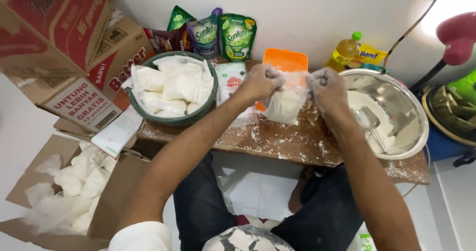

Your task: Portioning flour from a large bowl into small plastic bags, weighing them on a scale, and then placing the bags into a larger sack.

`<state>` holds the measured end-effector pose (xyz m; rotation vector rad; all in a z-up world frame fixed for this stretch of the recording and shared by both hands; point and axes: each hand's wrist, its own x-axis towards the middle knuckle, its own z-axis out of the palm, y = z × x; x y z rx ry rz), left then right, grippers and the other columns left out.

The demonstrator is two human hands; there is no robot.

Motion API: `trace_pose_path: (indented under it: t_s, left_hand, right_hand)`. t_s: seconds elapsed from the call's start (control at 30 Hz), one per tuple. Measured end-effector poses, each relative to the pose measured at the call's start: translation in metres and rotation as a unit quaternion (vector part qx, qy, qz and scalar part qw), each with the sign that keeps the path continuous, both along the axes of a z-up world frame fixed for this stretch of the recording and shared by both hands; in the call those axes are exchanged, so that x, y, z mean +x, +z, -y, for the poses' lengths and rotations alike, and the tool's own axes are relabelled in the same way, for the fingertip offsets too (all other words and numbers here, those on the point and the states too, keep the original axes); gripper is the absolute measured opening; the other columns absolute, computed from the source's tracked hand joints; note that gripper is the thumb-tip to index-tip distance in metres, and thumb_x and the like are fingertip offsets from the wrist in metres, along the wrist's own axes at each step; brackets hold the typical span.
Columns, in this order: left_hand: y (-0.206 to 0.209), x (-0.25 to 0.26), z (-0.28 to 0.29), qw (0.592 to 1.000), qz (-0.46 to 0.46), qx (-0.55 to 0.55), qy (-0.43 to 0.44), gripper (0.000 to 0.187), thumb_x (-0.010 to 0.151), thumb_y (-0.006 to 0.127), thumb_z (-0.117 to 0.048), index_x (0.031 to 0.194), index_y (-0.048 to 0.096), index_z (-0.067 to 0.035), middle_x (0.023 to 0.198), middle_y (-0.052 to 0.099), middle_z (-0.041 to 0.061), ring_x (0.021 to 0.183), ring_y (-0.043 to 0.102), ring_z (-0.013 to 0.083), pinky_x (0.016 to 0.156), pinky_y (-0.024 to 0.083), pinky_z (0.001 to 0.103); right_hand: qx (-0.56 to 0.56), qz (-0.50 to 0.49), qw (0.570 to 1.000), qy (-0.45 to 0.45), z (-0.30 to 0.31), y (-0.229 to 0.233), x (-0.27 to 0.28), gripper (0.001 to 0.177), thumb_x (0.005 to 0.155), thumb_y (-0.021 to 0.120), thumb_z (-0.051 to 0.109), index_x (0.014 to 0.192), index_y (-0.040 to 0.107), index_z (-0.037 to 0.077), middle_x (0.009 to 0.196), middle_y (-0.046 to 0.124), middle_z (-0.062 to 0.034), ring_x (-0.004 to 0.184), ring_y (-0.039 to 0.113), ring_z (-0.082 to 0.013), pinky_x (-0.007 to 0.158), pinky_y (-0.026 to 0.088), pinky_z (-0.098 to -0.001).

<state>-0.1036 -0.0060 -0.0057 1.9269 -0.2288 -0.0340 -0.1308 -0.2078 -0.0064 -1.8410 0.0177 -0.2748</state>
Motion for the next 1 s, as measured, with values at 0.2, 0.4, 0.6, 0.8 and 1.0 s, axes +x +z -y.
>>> trace_pose_path:
  t_s: [0.2, 0.4, 0.6, 0.8, 1.0]
  left_hand:
    - [-0.073, 0.004, 0.004, 0.994, -0.089, 0.065, 0.011, 0.022, 0.077, 0.075, -0.033, 0.093, 0.08, -0.019, 0.085, 0.078, 0.008, 0.085, 0.076, 0.0258, 0.081, 0.058, 0.041]
    - [-0.129, 0.014, 0.011, 0.987, -0.133, 0.084, -0.028, 0.036, 0.084, 0.074, -0.037, 0.114, 0.078, -0.017, 0.102, 0.079, 0.014, 0.101, 0.075, 0.0316, 0.088, 0.058, 0.043]
    - [-0.143, 0.015, 0.007, 0.98, -0.172, 0.082, -0.057, 0.043, 0.084, 0.072, -0.04, 0.119, 0.075, -0.014, 0.081, 0.078, 0.008, 0.087, 0.077, 0.0211, 0.081, 0.061, 0.037]
    - [-0.133, 0.009, 0.006, 0.959, -0.272, -0.057, -0.06, 0.048, 0.081, 0.075, -0.028, 0.116, 0.072, 0.004, 0.082, 0.074, 0.014, 0.078, 0.074, 0.0204, 0.065, 0.064, 0.034]
    - [-0.11, 0.005, -0.007, 0.873, -0.413, -0.251, -0.07, 0.033, 0.089, 0.072, -0.021, 0.109, 0.064, 0.003, 0.091, 0.06, 0.005, 0.081, 0.07, 0.0134, 0.063, 0.061, 0.016]
  right_hand:
    - [-0.012, -0.072, 0.997, 0.006, 0.006, -0.067, 0.0, 0.023, 0.102, 0.067, 0.01, 0.111, 0.059, -0.008, 0.078, 0.065, -0.0159, 0.054, 0.065, -0.0191, 0.042, 0.056, -0.0326]
    - [-0.081, -0.074, 0.994, 0.024, 0.006, -0.109, 0.001, 0.021, 0.097, 0.07, 0.008, 0.106, 0.063, -0.01, 0.071, 0.065, -0.0149, 0.051, 0.061, -0.0197, 0.046, 0.049, -0.0351]
    - [-0.057, -0.115, 0.992, 0.017, 0.008, -0.112, -0.004, 0.027, 0.092, 0.075, 0.016, 0.106, 0.064, -0.005, 0.065, 0.067, -0.0107, 0.05, 0.062, -0.0156, 0.052, 0.05, -0.0312]
    - [0.22, -0.236, 0.946, 0.025, 0.008, -0.127, -0.001, 0.03, 0.091, 0.079, 0.022, 0.1, 0.065, -0.004, 0.062, 0.062, -0.0123, 0.049, 0.065, -0.0184, 0.043, 0.054, -0.0279]
    - [0.259, -0.276, 0.925, 0.036, 0.006, -0.111, -0.008, 0.024, 0.091, 0.077, 0.02, 0.103, 0.067, 0.001, 0.071, 0.062, -0.0066, 0.058, 0.068, -0.0165, 0.053, 0.057, -0.0283]
